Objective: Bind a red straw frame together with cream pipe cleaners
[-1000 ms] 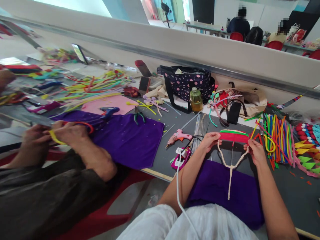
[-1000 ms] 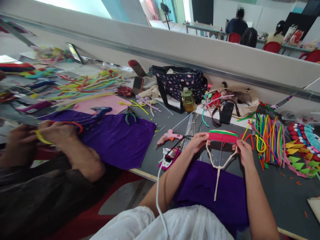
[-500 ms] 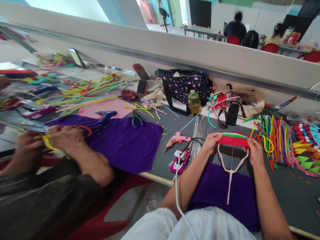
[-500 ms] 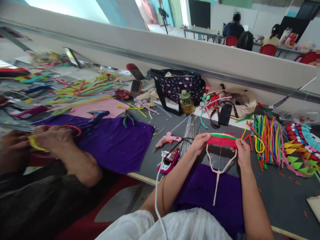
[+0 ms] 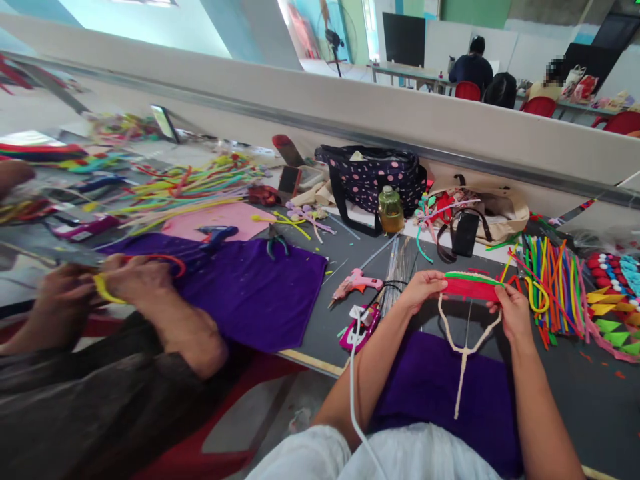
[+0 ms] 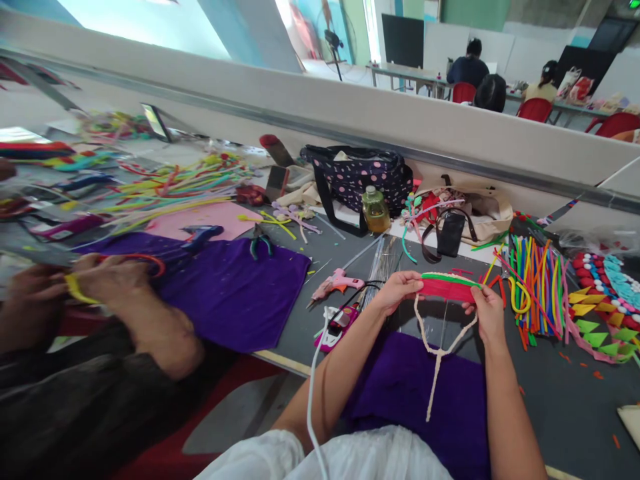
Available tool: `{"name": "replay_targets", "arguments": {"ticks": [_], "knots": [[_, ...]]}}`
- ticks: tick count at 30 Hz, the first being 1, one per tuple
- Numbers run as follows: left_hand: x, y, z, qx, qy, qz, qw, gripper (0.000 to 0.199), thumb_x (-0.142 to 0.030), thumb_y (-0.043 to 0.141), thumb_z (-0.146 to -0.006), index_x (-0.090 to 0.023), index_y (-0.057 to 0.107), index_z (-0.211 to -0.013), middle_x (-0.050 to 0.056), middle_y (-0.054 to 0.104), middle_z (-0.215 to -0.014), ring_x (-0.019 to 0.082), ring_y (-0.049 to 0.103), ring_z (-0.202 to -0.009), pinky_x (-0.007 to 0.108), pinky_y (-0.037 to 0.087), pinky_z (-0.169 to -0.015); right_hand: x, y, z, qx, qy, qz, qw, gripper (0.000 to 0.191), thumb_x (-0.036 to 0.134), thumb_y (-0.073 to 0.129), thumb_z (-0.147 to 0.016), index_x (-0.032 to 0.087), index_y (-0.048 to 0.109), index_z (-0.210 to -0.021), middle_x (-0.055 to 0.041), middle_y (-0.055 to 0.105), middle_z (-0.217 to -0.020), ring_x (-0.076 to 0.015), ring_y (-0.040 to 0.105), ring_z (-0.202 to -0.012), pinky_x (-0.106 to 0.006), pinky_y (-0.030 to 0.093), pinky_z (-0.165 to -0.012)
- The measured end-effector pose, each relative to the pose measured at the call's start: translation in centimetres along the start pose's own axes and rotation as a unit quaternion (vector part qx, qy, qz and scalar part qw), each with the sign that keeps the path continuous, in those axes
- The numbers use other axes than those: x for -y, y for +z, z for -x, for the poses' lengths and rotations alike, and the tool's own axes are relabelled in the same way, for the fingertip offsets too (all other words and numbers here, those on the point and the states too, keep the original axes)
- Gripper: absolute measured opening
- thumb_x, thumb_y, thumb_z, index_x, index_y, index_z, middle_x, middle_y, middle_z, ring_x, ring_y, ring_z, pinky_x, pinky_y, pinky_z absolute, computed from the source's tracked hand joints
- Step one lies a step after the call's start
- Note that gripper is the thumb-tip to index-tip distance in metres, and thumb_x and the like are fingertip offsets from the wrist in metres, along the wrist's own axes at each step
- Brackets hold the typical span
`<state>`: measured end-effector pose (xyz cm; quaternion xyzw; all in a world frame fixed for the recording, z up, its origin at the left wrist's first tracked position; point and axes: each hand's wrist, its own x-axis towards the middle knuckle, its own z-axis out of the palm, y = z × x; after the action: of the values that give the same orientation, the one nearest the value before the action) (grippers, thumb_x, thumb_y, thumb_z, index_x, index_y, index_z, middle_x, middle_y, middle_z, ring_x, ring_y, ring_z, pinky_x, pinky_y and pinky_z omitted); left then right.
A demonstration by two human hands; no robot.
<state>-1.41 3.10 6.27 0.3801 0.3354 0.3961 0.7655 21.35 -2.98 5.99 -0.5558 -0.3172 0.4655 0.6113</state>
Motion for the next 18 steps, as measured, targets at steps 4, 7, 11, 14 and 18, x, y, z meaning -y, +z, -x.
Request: {"name": "replay_targets", "arguments": {"ticks": [4, 7, 11, 14, 18], "knots": [[0.0, -0.1, -0.1, -0.019, -0.004, 0.001, 1.000, 0.040, -0.033, 0.086, -0.053, -0.009, 0.066, -0.078, 0.003, 0.067, -0.069, 0.014, 0.063, -0.059, 0.030, 0.056, -0.061, 0.0, -0.2, 0.2, -0.001, 0.014, -0.030, 0.999, 0.037, 0.043, 0.081, -0.061, 0.017, 0.060, -0.077, 0.0071, 0.055, -0.051, -0.0106, 0.059, -0.041, -0.016, 0.045, -0.035], [0.0, 0.2, -0.2, -0.017, 0.014, -0.004, 1.000, 0.040, -0.038, 0.083, -0.058, -0.010, 0.067, -0.082, 0.004, 0.068, -0.075, 0.014, 0.064, -0.064, 0.029, 0.057, -0.061, 0.3, 0.0, 0.4, 0.020, 0.018, -0.024, 0.999, 0.037, 0.044, 0.080, -0.063, 0.017, 0.060, -0.077, 0.0055, 0.058, -0.053, -0.0111, 0.060, -0.042, -0.017, 0.047, -0.036], [0.9, 1.2, -0.8, -0.042, 0.039, -0.030, 0.998, 0.047, -0.054, 0.070, -0.069, -0.011, 0.067, -0.085, 0.004, 0.067, -0.072, 0.012, 0.061, -0.058, 0.024, 0.053, -0.048, 0.3, 0.6, 0.5, 0.030, 0.006, 0.003, 1.000, 0.037, 0.051, 0.073, -0.069, 0.017, 0.060, -0.079, 0.0043, 0.059, -0.051, -0.0121, 0.058, -0.039, -0.018, 0.044, -0.033], [2.0, 1.6, -1.6, -0.083, 0.049, -0.023, 0.995, 0.044, -0.052, 0.073, -0.066, -0.010, 0.065, -0.073, -0.001, 0.059, -0.055, 0.007, 0.051, -0.043, 0.019, 0.045, -0.039, -0.2, 1.0, 0.5, 0.012, 0.000, 0.014, 1.000, 0.037, 0.052, 0.073, -0.068, 0.017, 0.060, -0.076, 0.0047, 0.057, -0.047, -0.0117, 0.056, -0.036, -0.018, 0.041, -0.031], [2.5, 1.2, -2.2, -0.065, 0.030, -0.008, 0.997, 0.043, -0.050, 0.074, -0.067, -0.009, 0.065, -0.073, 0.001, 0.061, -0.054, 0.008, 0.050, -0.039, 0.019, 0.043, -0.036, -0.6, 0.9, 0.5, 0.012, 0.006, 0.008, 1.000, 0.037, 0.050, 0.075, -0.065, 0.018, 0.060, -0.076, 0.0059, 0.055, -0.043, -0.0122, 0.055, -0.035, -0.018, 0.040, -0.031]]}}
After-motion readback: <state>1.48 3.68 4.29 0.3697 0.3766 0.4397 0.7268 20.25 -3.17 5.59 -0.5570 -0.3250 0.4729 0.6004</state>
